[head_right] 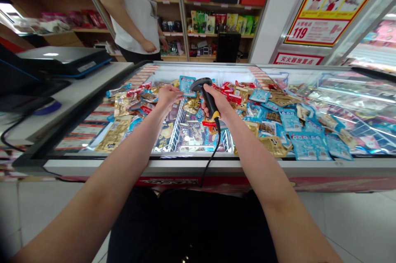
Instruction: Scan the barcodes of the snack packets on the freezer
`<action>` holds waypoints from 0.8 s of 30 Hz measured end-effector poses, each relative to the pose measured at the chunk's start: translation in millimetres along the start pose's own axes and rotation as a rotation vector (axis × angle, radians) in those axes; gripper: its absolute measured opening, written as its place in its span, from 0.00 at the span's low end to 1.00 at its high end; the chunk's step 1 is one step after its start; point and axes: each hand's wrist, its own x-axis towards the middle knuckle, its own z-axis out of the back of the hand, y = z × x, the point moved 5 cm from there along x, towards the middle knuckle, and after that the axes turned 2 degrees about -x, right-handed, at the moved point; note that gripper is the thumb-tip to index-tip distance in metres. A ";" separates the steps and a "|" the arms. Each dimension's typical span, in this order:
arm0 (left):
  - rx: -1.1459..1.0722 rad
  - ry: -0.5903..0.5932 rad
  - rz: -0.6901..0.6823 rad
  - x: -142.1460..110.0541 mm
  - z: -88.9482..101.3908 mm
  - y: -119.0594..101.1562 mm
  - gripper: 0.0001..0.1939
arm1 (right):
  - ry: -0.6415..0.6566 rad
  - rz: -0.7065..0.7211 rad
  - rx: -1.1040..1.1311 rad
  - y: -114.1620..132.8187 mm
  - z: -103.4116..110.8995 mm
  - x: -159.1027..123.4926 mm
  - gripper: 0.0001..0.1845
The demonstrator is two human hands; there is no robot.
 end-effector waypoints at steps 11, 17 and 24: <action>-0.012 -0.010 -0.015 4.3 0.4 3.3 0.14 | 0.038 0.010 0.017 2.4 -1.9 -2.4 0.21; -0.009 -0.010 -0.031 4.0 1.0 2.9 0.13 | 0.043 -0.013 0.021 1.8 -4.8 -3.5 0.21; 0.004 -0.016 -0.038 5.6 3.0 2.5 0.14 | 0.084 0.012 0.037 1.3 -4.3 -3.2 0.22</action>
